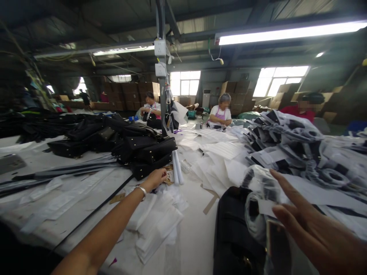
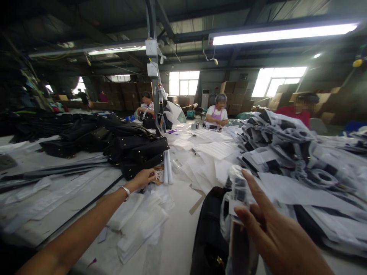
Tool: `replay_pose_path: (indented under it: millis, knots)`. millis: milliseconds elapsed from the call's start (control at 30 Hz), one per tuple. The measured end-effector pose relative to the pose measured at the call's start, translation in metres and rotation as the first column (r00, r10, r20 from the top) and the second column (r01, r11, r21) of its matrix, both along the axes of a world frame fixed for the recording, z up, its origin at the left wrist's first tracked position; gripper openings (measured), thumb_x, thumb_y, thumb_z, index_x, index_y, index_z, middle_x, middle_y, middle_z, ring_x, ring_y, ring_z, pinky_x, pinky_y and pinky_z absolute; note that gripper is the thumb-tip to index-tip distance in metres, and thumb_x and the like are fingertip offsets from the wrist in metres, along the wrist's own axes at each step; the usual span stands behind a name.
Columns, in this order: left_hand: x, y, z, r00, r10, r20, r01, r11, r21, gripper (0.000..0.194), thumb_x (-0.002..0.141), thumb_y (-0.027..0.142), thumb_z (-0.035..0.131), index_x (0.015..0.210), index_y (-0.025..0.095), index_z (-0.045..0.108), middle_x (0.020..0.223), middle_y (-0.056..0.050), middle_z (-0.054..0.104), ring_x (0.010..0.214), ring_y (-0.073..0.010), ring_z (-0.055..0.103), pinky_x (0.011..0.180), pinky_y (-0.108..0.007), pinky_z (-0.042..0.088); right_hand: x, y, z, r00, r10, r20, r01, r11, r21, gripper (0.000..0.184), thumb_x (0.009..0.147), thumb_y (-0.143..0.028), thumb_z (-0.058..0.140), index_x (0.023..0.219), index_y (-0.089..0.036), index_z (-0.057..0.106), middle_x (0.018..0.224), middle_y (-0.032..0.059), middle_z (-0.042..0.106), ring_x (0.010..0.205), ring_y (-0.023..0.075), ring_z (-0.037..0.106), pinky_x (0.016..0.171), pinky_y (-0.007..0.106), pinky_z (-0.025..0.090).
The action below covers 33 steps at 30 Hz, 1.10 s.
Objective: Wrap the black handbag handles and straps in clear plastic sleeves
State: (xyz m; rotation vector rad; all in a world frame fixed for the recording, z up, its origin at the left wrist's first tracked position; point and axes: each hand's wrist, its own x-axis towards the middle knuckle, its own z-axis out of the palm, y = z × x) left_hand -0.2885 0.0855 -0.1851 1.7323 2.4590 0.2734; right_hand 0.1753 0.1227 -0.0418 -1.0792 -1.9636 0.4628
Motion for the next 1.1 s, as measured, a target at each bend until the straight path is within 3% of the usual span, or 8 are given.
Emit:
replay_pose_path:
  millis: [133, 333, 467, 633, 833, 900, 1000, 1100]
  knots:
    - [0.007, -0.001, 0.0, 0.998, -0.056, -0.041, 0.055, 0.998, -0.016, 0.033, 0.094, 0.033, 0.061, 0.122, 0.017, 0.06, 0.123, -0.01, 0.062, 0.104, -0.0235, 0.064, 0.088, -0.045, 0.055, -0.004, -0.005, -0.001, 0.962, 0.046, 0.27, -0.05, 0.999, 0.01, 0.076, 0.091, -0.061, 0.045, 0.155, -0.024, 0.029, 0.066, 0.0031, 0.073, 0.049, 0.0258, 0.068, 0.045, 0.032, 0.046]
    - [0.023, 0.009, -0.019, 0.996, -0.093, -0.012, 0.093, 0.996, 0.01, 0.032, 0.094, 0.033, 0.06, 0.123, 0.018, 0.06, 0.125, -0.01, 0.061, 0.106, -0.0237, 0.063, 0.09, -0.045, 0.054, -0.012, -0.016, -0.002, 0.953, 0.126, 0.277, -0.13, 0.991, -0.004, 0.073, 0.096, -0.058, 0.04, 0.158, -0.025, 0.017, 0.076, 0.0023, 0.075, 0.057, 0.0207, 0.071, 0.047, 0.025, 0.049]
    - [0.015, 0.009, -0.007, 0.991, -0.078, 0.108, 0.07, 0.995, 0.077, 0.031, 0.094, 0.032, 0.06, 0.122, 0.018, 0.06, 0.126, -0.01, 0.061, 0.107, -0.0236, 0.063, 0.09, -0.045, 0.054, -0.018, -0.014, -0.003, 0.952, 0.105, 0.288, -0.121, 0.992, 0.037, 0.075, 0.096, -0.062, 0.037, 0.158, -0.026, 0.016, 0.07, 0.0027, 0.073, 0.055, 0.0226, 0.07, 0.048, 0.027, 0.049]
    - [0.005, 0.007, 0.042, 0.934, -0.048, 0.355, -0.028, 0.978, 0.205, 0.031, 0.094, 0.033, 0.061, 0.119, 0.016, 0.061, 0.119, -0.009, 0.064, 0.101, -0.0226, 0.065, 0.085, -0.043, 0.056, -0.023, -0.006, 0.001, 0.937, -0.023, 0.35, -0.038, 0.985, 0.168, 0.078, 0.092, -0.069, 0.033, 0.155, -0.023, 0.031, 0.061, 0.005, 0.068, 0.054, 0.0287, 0.068, 0.051, 0.033, 0.047]
    - [0.045, -0.012, 0.121, 0.723, -0.206, 0.659, -0.061, 0.932, 0.358, 0.026, 0.092, 0.035, 0.06, 0.107, 0.014, 0.062, 0.085, -0.002, 0.065, 0.069, -0.0126, 0.063, 0.068, -0.03, 0.054, -0.023, 0.007, 0.01, 0.88, 0.405, 0.248, -0.398, 0.914, -0.077, 0.067, 0.099, -0.059, 0.021, 0.157, -0.024, 0.023, 0.059, -0.002, 0.063, 0.054, 0.0202, 0.062, 0.055, 0.027, 0.045]
    - [0.068, -0.02, 0.146, 0.646, -0.273, 0.713, -0.041, 0.92, 0.389, 0.029, 0.087, 0.036, 0.063, 0.108, 0.015, 0.063, 0.082, 0.0, 0.063, 0.058, -0.0082, 0.056, 0.06, -0.024, 0.049, -0.026, 0.009, 0.008, 0.899, 0.354, 0.258, -0.36, 0.933, -0.027, 0.066, 0.099, -0.057, 0.024, 0.156, -0.023, 0.028, 0.058, -0.0016, 0.063, 0.053, 0.0207, 0.061, 0.055, 0.028, 0.042]
    - [0.108, -0.032, 0.179, 0.55, -0.358, 0.754, 0.013, 0.907, 0.422, 0.035, 0.083, 0.038, 0.067, 0.112, 0.017, 0.065, 0.086, -0.001, 0.062, 0.05, -0.0033, 0.042, 0.047, -0.018, 0.032, -0.03, 0.006, 0.002, 0.95, 0.105, 0.293, -0.158, 0.974, 0.16, 0.059, 0.097, -0.054, 0.036, 0.147, -0.025, 0.047, 0.058, 0.0023, 0.064, 0.053, 0.0241, 0.06, 0.053, 0.03, 0.035]
    - [0.147, -0.041, 0.201, 0.489, -0.397, 0.776, 0.066, 0.905, 0.421, 0.037, 0.081, 0.039, 0.07, 0.111, 0.017, 0.067, 0.09, -0.003, 0.064, 0.048, -0.0016, 0.035, 0.044, -0.019, 0.02, -0.037, 0.0, -0.008, 0.998, 0.011, 0.058, -0.022, 0.983, 0.183, 0.047, 0.092, -0.05, 0.049, 0.129, -0.024, 0.065, 0.061, 0.0046, 0.065, 0.056, 0.0237, 0.059, 0.054, 0.03, 0.034]
